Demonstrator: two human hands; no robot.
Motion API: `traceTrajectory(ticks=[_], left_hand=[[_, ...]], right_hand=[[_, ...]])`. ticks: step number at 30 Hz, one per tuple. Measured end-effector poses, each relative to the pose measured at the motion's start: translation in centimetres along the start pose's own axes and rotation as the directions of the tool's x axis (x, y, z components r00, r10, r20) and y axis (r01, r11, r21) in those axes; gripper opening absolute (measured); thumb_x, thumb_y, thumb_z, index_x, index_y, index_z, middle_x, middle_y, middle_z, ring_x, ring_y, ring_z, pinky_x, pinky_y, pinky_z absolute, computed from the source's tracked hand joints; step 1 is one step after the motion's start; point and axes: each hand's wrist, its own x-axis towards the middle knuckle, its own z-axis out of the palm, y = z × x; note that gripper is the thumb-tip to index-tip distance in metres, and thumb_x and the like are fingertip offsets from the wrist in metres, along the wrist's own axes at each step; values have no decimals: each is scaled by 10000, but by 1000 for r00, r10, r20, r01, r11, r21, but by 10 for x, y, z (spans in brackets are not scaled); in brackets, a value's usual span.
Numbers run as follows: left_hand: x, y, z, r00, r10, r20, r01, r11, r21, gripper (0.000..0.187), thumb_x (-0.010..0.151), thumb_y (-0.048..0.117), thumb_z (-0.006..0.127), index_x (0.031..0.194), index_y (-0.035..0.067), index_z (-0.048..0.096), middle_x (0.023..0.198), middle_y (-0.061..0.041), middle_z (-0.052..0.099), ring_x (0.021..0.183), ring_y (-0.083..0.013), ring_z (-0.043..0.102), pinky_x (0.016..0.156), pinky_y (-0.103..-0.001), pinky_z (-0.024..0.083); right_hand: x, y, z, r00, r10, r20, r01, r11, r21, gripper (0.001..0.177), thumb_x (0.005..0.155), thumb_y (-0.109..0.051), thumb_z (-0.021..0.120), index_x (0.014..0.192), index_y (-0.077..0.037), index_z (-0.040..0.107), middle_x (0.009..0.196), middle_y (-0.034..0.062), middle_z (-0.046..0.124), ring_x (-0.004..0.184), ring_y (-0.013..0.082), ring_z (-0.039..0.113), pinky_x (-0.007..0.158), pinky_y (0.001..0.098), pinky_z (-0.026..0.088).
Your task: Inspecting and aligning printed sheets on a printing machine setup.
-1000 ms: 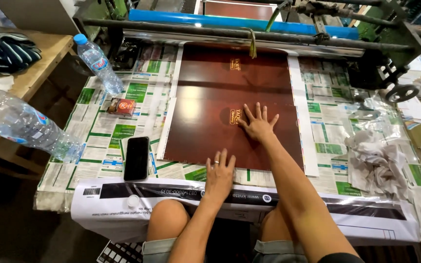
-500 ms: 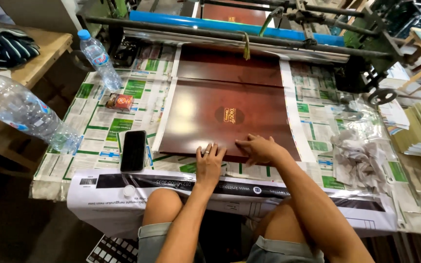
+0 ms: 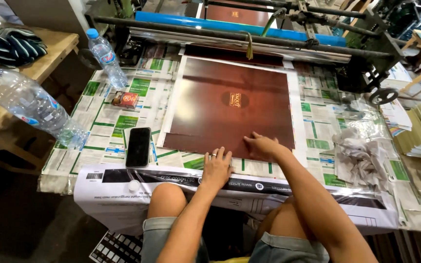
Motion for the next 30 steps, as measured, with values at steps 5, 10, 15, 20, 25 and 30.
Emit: traceTrajectory(ticks=[5,10,15,20,25,30], left_hand=[[5,-1,-9,1000,-9,-23,8,999,-38,584,781,283,789,1310,113,606,1394,-157,559,1302,-345,509,1076,-613,354],[6,3,-12,1000,-16,-24,14,998,-68,438,820,224,766,1224,103,648,1338,-142,610,1248,-330,559,1065,-579,388],[4,-1,-11,999,-10,-48,7,998,-67,426,808,200,761,1205,90,654,1315,-154,618,1225,-331,571,1050,-571,396],[10,8,-20,1000,-19,-17,18,996,-86,383,828,193,750,1184,85,657,1299,-158,621,1224,-335,571,1055,-572,391],[10,8,-20,999,-36,-17,35,996,-78,379,823,192,757,1167,72,655,1303,-172,614,1230,-350,564,1057,-586,380],[11,8,-21,999,-48,12,49,996,-79,390,822,196,762,1176,72,653,1306,-171,613,1238,-347,560,1064,-589,371]], right_hand=[[14,10,11,946,87,311,-113,991,67,795,873,-526,678,1583,-467,325,1710,42,262,1548,352,326,1178,744,239],[18,9,22,875,196,442,-200,979,-40,813,900,-732,531,1596,-542,155,1744,66,-10,1575,419,105,1151,793,124],[32,10,25,908,224,353,-221,974,-49,810,897,-757,471,1598,-555,120,1743,54,-25,1587,396,54,1160,789,73],[46,21,19,926,244,289,-232,970,-76,798,908,-769,434,1604,-536,120,1739,66,-11,1581,402,61,1147,798,59],[61,19,20,950,224,216,-224,974,-24,750,928,-763,382,1598,-534,137,1739,48,14,1582,389,69,1146,805,49],[73,23,27,968,209,141,-206,978,-30,759,925,-761,385,1602,-516,146,1737,54,38,1577,399,78,1136,807,67]])
